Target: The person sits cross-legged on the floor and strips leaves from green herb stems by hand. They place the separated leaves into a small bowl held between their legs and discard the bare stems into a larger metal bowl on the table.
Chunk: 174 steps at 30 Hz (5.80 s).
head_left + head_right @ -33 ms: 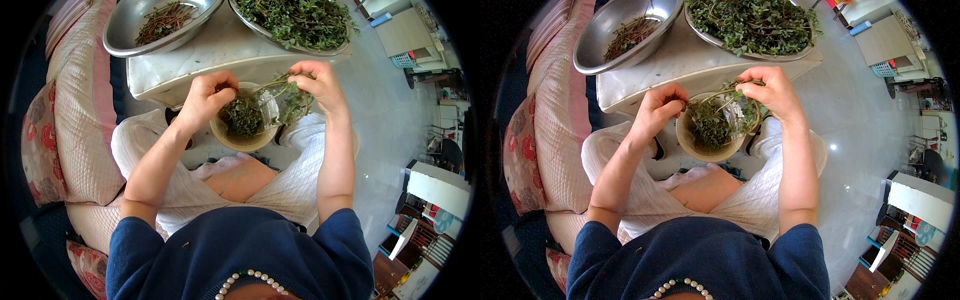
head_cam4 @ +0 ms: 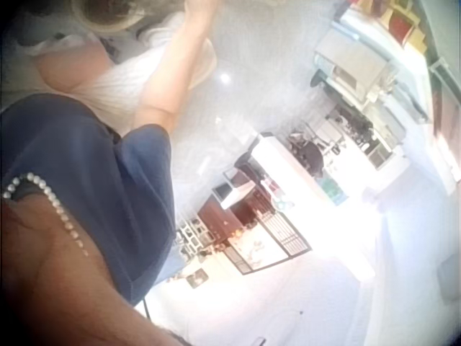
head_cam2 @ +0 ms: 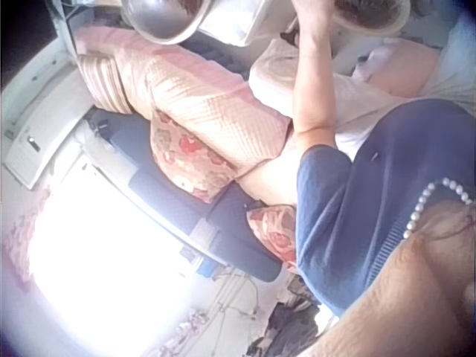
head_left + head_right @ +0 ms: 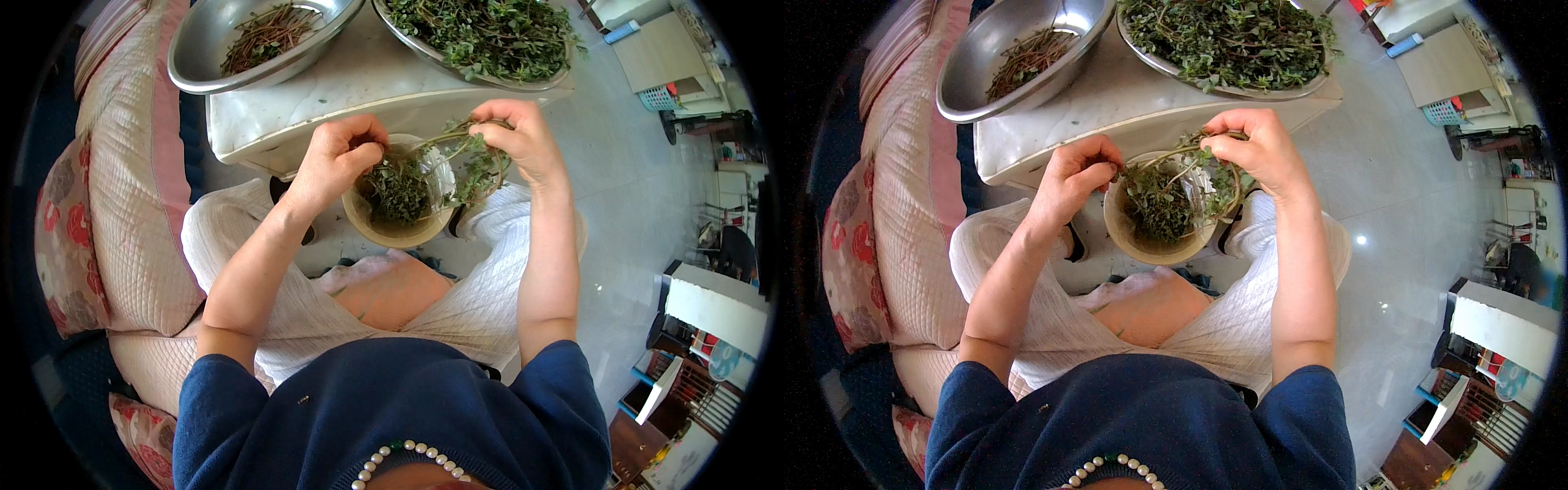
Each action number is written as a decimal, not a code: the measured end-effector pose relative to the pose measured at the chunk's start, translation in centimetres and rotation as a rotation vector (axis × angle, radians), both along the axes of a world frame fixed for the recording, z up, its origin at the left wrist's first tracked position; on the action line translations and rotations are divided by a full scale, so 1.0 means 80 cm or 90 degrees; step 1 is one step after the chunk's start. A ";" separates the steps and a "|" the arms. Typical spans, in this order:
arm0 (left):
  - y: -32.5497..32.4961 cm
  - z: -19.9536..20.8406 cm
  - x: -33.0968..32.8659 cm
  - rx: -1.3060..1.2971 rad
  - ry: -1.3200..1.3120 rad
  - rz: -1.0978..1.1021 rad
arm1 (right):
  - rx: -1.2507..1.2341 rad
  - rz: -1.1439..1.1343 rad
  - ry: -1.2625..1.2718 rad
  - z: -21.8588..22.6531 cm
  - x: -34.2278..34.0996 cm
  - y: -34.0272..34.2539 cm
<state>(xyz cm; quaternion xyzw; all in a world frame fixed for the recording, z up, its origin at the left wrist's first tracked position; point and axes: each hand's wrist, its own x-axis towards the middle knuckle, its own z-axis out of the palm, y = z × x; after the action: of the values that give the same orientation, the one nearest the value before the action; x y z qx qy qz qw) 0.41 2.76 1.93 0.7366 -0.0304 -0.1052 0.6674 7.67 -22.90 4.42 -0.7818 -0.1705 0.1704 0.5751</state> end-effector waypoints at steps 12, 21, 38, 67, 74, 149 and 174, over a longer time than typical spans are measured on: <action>0.003 -0.016 0.015 0.075 -0.189 -0.097 | 0.010 0.027 0.010 -0.003 0.003 0.000; -0.034 -0.018 0.007 -0.440 0.253 -0.240 | 0.011 0.078 0.044 -0.009 0.002 0.009; -0.039 -0.005 -0.005 -0.341 0.321 -0.105 | 0.023 0.079 0.056 0.000 -0.008 0.013; -0.018 -0.008 -0.006 -0.339 0.204 -0.313 | 0.159 -0.032 0.122 -0.005 0.013 -0.019; -0.017 -0.003 -0.009 -0.291 0.193 -0.306 | 0.152 0.000 0.124 -0.008 0.016 -0.020; -0.014 -0.036 -0.021 -0.223 0.239 -0.059 | 0.137 -0.099 0.045 -0.002 0.026 -0.052; -0.022 -0.058 0.009 0.009 -0.040 -0.110 | 0.072 -0.050 0.038 -0.011 0.019 -0.023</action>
<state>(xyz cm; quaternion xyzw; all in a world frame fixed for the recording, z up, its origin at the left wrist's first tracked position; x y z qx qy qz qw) 1.09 0.98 -2.73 0.7390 -0.1141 -0.1393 0.6492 9.19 -24.71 3.52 -0.7488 -0.1318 0.1612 0.6293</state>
